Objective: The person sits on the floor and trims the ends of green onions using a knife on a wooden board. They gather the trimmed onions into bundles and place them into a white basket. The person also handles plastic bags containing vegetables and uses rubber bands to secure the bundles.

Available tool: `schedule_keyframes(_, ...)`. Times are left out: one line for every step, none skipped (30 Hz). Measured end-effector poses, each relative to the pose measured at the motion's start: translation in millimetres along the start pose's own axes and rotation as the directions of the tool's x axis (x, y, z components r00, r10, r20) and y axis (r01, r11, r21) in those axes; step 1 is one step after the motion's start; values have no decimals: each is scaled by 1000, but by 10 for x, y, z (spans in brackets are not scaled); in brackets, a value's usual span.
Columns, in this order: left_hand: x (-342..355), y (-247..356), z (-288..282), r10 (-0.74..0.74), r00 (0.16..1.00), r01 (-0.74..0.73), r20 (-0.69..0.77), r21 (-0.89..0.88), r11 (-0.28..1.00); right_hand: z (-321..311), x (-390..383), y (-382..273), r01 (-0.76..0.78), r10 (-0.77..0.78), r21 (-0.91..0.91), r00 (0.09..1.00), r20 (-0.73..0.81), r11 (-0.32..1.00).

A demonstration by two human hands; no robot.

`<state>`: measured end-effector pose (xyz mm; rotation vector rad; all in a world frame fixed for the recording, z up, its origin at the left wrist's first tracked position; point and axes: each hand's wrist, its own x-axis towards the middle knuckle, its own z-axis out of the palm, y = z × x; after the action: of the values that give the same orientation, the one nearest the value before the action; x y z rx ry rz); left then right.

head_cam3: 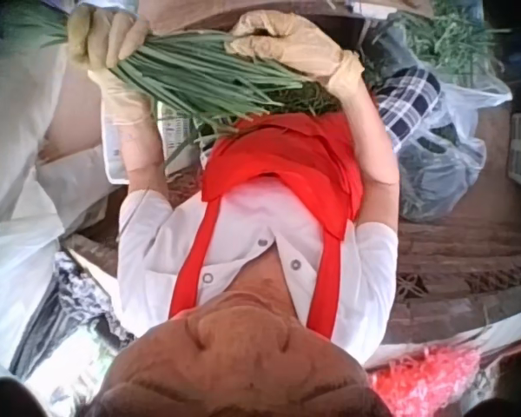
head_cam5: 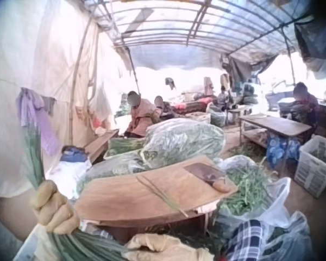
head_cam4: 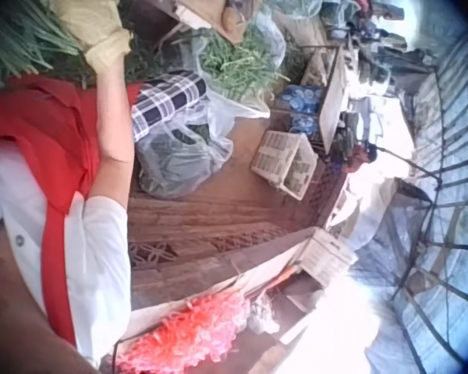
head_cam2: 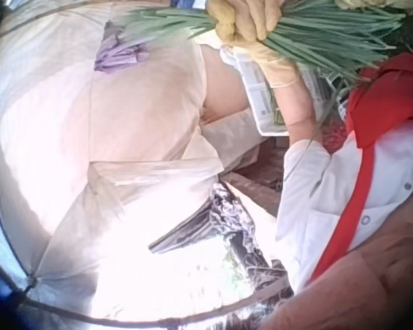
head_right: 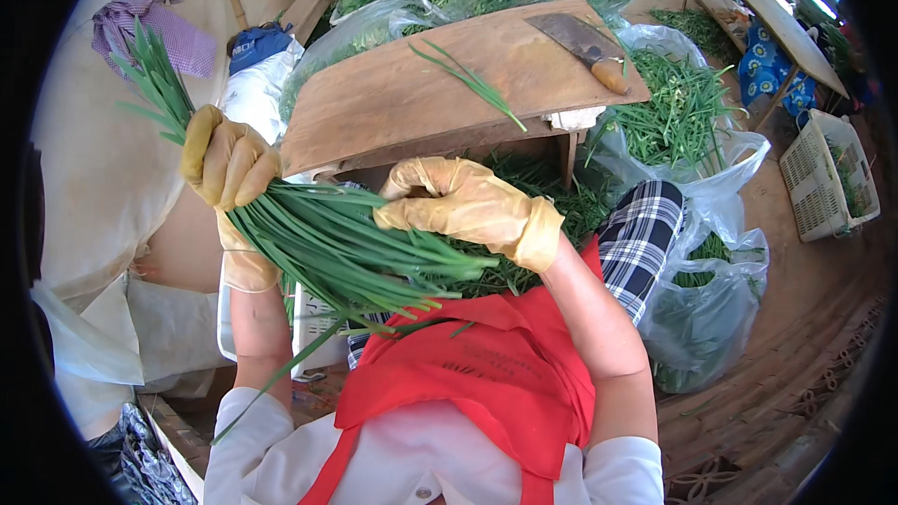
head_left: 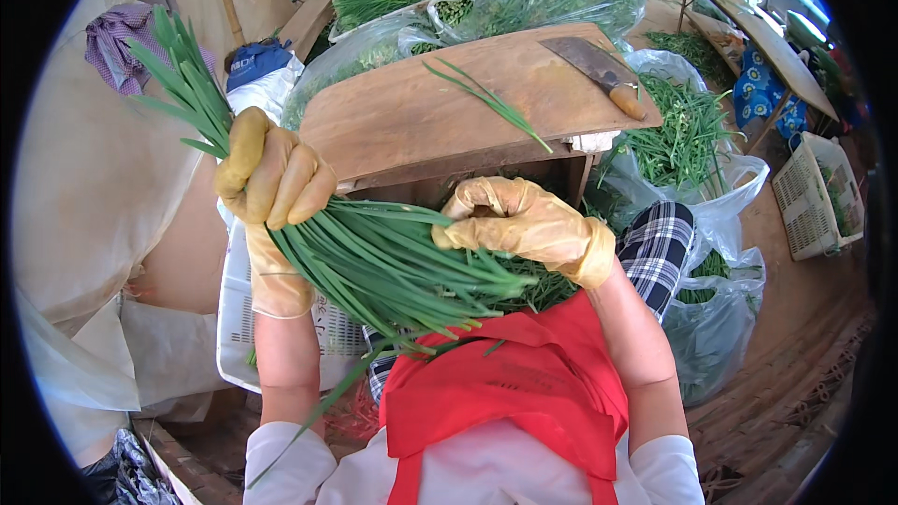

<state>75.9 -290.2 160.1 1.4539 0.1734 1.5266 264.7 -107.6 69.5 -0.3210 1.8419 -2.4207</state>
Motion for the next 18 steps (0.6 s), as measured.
schedule_keyframes(-18,2,4,-14,999,14,-35,-9,1000,-18,-14,-66,-62,62,-103,998,1,993)
schedule_keyframes(-60,-2,-1,5,995,-5,-103,-2,1000,-64,-11,-67,-104,107,-126,994,18,987)
schedule_keyframes(-67,-13,-3,14,994,-16,-108,-13,1000,-121,-17,-26,-147,153,-145,988,31,978)
schedule_keyframes(-67,-27,-9,24,993,-27,-113,-25,999,-187,-38,7,-128,132,-69,990,57,989)
schedule_keyframes(-62,-47,-16,33,992,-38,-118,-37,999,-259,-66,44,-108,107,8,991,80,994)
schedule_keyframes(-44,-73,-9,59,992,-60,-107,-7,998,-309,-100,99,-91,82,91,992,99,992)
schedule_keyframes(-28,-77,-6,59,993,-60,-106,-4,998,-338,-115,168,-91,82,83,991,103,992)
schedule_keyframes(-20,-62,-5,59,993,-60,-104,-1,998,-358,-121,236,-91,82,74,991,106,993)
schedule_keyframes(-27,-43,13,55,993,-55,-109,7,998,-351,-121,291,-89,80,72,990,116,993)
schedule_keyframes(-45,-44,53,89,980,-82,-180,44,996,-338,-117,281,-90,92,-18,991,101,996)
schedule_keyframes(-66,-28,38,84,982,-78,-170,42,996,-337,-125,364,-50,50,19,999,12,999)
schedule_keyframes(-91,16,14,83,984,-77,-157,44,996,-360,-132,422,55,-52,88,998,-38,995)
schedule_keyframes(-110,54,-14,83,986,-77,-144,47,996,-373,-144,455,161,-148,150,984,-94,975)
schedule_keyframes(-114,78,-62,87,993,-84,-84,44,996,-313,-158,507,149,-107,168,965,-238,974)
schedule_keyframes(-126,92,-52,96,989,-92,-111,44,995,-265,-166,567,184,-128,150,938,-321,971)
schedule_keyframes(-127,95,-37,105,985,-101,-136,41,994,-321,-137,689,203,-139,189,943,-303,961)
schedule_keyframes(-125,101,-25,114,980,-109,-161,39,993,-369,-113,794,220,-151,227,946,-286,949)
schedule_keyframes(-121,118,-33,101,984,-96,-143,46,994,-327,-137,791,238,-161,241,941,-298,941)
